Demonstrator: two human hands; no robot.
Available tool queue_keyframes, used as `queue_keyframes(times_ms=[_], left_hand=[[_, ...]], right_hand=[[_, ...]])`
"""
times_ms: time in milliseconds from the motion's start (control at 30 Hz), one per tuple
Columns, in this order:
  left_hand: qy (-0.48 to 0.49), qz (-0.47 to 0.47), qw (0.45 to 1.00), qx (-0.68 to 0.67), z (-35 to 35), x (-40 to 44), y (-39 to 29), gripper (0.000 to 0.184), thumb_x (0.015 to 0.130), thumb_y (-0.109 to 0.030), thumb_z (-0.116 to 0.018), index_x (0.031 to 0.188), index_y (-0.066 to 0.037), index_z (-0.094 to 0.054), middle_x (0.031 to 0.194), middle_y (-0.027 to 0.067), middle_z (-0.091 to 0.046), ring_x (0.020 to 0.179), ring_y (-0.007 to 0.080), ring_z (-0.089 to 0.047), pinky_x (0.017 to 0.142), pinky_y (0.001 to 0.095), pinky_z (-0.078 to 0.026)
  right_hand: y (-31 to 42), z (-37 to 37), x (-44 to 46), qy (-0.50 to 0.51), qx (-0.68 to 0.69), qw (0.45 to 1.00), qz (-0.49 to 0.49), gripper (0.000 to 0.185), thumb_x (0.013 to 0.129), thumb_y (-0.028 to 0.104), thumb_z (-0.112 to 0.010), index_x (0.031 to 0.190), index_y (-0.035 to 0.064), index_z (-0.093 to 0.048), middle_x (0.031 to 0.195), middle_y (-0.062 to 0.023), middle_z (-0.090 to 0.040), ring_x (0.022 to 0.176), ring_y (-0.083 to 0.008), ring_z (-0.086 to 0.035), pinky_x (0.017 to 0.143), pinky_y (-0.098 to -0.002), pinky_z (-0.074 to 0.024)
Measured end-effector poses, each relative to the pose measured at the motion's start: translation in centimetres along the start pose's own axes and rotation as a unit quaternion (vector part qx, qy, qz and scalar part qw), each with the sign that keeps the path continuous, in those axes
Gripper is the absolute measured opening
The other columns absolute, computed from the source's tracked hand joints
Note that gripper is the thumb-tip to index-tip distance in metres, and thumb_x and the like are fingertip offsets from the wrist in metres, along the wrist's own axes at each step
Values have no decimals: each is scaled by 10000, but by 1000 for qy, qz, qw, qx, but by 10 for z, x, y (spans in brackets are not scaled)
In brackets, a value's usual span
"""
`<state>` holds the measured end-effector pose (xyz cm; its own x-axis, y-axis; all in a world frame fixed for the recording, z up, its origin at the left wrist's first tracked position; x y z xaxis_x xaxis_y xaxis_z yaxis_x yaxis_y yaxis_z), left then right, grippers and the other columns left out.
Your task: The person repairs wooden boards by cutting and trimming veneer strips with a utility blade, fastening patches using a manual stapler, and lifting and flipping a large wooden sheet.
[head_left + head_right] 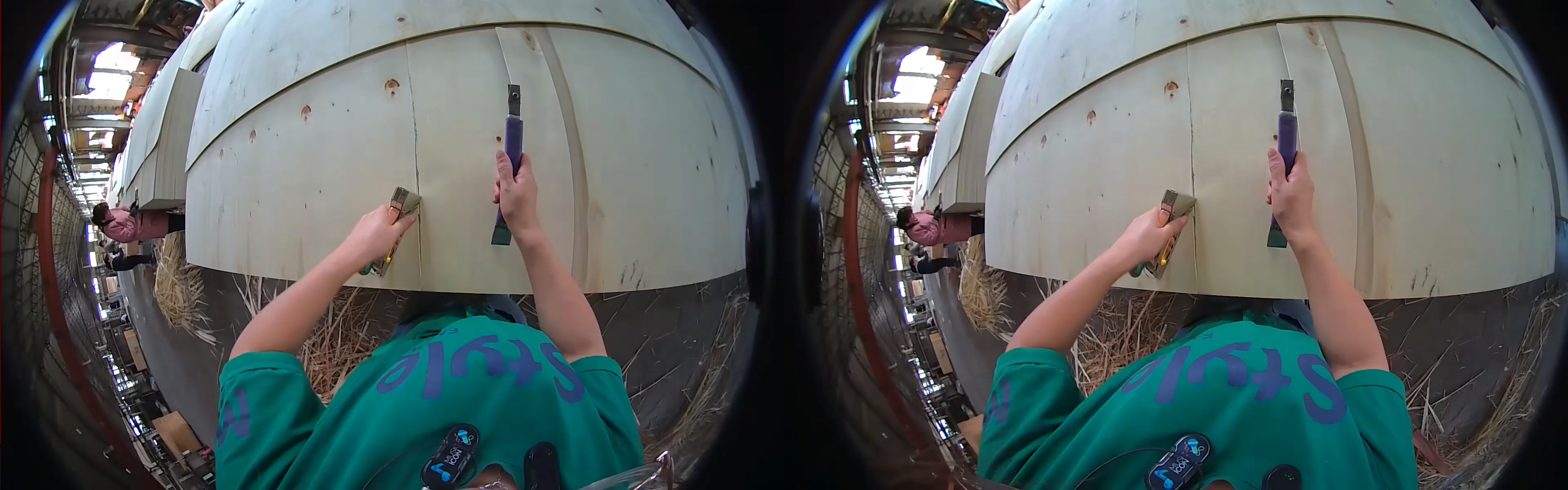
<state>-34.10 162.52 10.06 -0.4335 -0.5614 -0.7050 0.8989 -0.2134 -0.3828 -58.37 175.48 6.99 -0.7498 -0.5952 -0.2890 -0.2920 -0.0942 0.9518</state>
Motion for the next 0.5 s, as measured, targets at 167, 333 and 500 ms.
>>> queue_keyframes(times_ms=[167,333,500], left_hand=[[-180,-52,979,79,3,5,9,541,898,-542,-605,972,-6,-613,871,227,-694,878,424,-663,769,508,-520],[-182,-86,979,26,0,0,15,458,887,-510,-643,976,-61,-633,803,203,-687,831,392,-674,718,483,-525],[-260,-101,947,159,89,-1,82,485,840,-527,-684,902,-59,-578,776,185,-666,797,349,-682,678,474,-531]], right_hand=[[-9,-3,3,-3,5,999,-35,326,1017,369,-534,1008,51,-460,637,8,-461,475,-78,-459,440,-263,-416],[-19,-4,14,35,28,994,-97,278,1044,375,-463,1003,100,-446,709,12,-454,546,-69,-487,462,-236,-430],[-1,-53,20,90,-134,986,-52,288,1054,359,-421,1004,78,-459,755,-13,-501,560,-77,-519,471,-260,-458]])
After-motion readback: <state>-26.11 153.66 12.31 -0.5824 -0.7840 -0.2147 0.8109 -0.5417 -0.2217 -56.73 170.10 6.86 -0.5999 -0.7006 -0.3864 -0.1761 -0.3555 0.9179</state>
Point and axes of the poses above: each hand's wrist, its own x-axis towards the middle knuckle, its own z-axis out of the back of the hand, y = z × x, the point moved 10 cm from there along x, towards the middle knuckle
